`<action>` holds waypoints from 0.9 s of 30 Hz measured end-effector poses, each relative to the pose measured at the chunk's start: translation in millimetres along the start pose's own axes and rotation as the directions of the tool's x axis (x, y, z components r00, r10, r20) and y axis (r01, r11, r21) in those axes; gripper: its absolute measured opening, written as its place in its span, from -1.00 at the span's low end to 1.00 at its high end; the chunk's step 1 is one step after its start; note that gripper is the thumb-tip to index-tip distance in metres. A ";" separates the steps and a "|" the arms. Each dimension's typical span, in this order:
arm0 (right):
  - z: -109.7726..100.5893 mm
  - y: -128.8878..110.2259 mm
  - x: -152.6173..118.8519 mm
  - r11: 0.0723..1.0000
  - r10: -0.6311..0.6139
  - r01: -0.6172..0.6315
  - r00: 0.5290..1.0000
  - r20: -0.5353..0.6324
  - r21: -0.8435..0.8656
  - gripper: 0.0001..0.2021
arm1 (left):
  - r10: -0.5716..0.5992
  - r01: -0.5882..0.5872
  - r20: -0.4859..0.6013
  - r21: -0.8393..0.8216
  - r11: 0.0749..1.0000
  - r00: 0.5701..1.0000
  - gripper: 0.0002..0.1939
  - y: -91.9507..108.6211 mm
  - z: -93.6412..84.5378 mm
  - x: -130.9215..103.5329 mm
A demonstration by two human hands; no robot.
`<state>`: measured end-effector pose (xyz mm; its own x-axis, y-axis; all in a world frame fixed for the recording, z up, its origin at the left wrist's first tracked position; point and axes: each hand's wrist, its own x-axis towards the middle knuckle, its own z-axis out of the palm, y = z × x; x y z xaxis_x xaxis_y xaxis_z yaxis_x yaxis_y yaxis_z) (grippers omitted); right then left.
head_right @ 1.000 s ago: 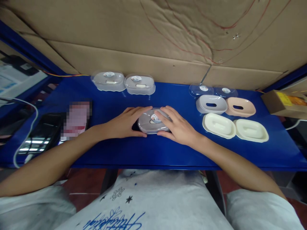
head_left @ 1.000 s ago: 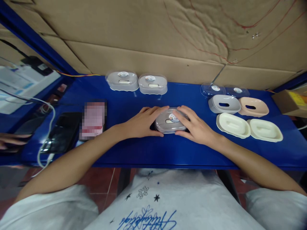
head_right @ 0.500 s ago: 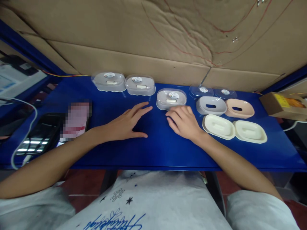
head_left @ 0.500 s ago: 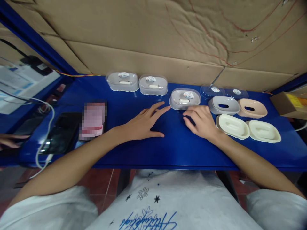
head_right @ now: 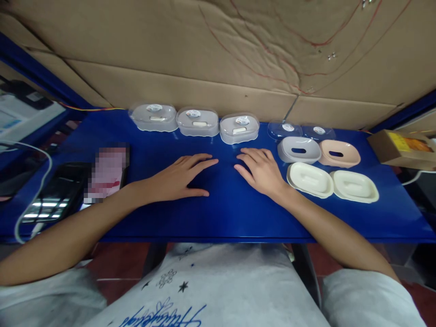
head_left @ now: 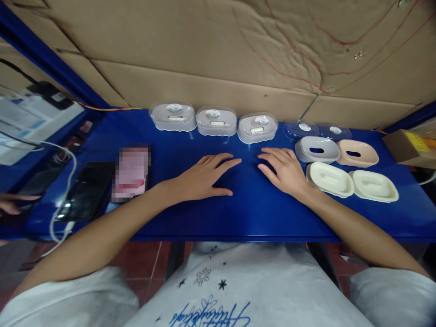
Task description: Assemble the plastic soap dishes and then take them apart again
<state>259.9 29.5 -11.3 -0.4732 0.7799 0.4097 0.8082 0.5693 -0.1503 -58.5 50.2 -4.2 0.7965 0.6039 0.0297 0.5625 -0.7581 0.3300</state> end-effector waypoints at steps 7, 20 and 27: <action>-65.7 29.2 -10.0 0.804 0.460 -0.415 0.888 0.004 -0.426 -0.40 | 0.017 -0.017 0.008 -0.004 1.000 1.000 -0.17 -2.2 1.6 0.0; -91.6 29.6 -21.5 0.933 0.239 -0.319 0.893 0.382 0.164 -0.56 | 0.036 -0.036 0.005 0.018 0.999 0.999 -0.24 -4.0 1.7 -0.5; -86.6 46.3 -19.9 0.966 0.250 -0.233 0.951 0.184 -0.110 -0.60 | 0.032 -0.032 -0.001 0.008 0.999 0.999 -0.25 -3.2 1.8 -0.2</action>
<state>337.0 17.9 51.5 -0.3125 0.9314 0.1865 0.9296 0.3403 -0.1417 -60.1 52.0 -7.0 0.8138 0.5797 0.0413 0.5385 -0.7789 0.3216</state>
